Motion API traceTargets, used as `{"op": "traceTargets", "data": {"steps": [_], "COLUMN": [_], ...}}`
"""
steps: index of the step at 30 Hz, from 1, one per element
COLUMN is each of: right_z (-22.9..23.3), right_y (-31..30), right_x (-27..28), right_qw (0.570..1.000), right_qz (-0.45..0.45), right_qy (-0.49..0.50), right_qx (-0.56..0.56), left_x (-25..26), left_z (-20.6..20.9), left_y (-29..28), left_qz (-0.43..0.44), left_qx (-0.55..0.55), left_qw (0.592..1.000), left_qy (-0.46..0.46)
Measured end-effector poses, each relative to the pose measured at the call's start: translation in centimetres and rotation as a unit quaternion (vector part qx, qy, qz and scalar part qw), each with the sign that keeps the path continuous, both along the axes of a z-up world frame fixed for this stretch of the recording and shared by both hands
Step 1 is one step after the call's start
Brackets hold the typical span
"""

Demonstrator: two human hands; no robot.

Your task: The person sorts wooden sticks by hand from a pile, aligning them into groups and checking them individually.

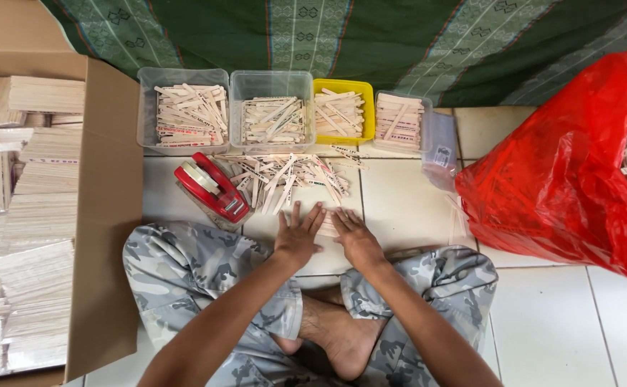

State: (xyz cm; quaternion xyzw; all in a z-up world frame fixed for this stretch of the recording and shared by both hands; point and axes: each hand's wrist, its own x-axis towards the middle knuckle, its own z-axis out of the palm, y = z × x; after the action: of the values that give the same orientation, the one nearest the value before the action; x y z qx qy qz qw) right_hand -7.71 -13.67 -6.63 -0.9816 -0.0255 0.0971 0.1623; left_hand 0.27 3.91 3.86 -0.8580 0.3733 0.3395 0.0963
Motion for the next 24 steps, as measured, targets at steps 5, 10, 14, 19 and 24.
{"op": "traceTargets", "data": {"steps": [5,10,14,19,24], "right_z": [1.8,3.1,3.6,0.5,1.8], "right_y": [1.4,2.0,2.0,0.1,-0.7], "right_x": [-0.6,-0.3,-0.7,-0.2,-0.3], "right_qw": [0.994,0.984,0.97,0.994,1.0], "right_qz": [0.032,0.023,0.045,0.053,-0.009], "right_qy": [0.029,0.113,0.132,0.015,-0.006], "right_qx": [-0.105,-0.139,-0.201,-0.091,0.026], "left_x": [-1.0,-1.1,-1.1,0.3,0.6], "left_z": [-2.6,-5.5,-6.7,-9.4,-7.4], "left_y": [-0.6,-1.2,-1.5,-1.6,-1.9], "left_qz": [-0.027,-0.091,-0.097,-0.036,-0.053], "left_qx": [-0.003,-0.017,-0.065,-0.159,-0.145], "left_qw": [0.998,0.987,0.98,0.977,0.985], "left_qy": [-0.057,-0.131,-0.164,-0.137,-0.083]}}
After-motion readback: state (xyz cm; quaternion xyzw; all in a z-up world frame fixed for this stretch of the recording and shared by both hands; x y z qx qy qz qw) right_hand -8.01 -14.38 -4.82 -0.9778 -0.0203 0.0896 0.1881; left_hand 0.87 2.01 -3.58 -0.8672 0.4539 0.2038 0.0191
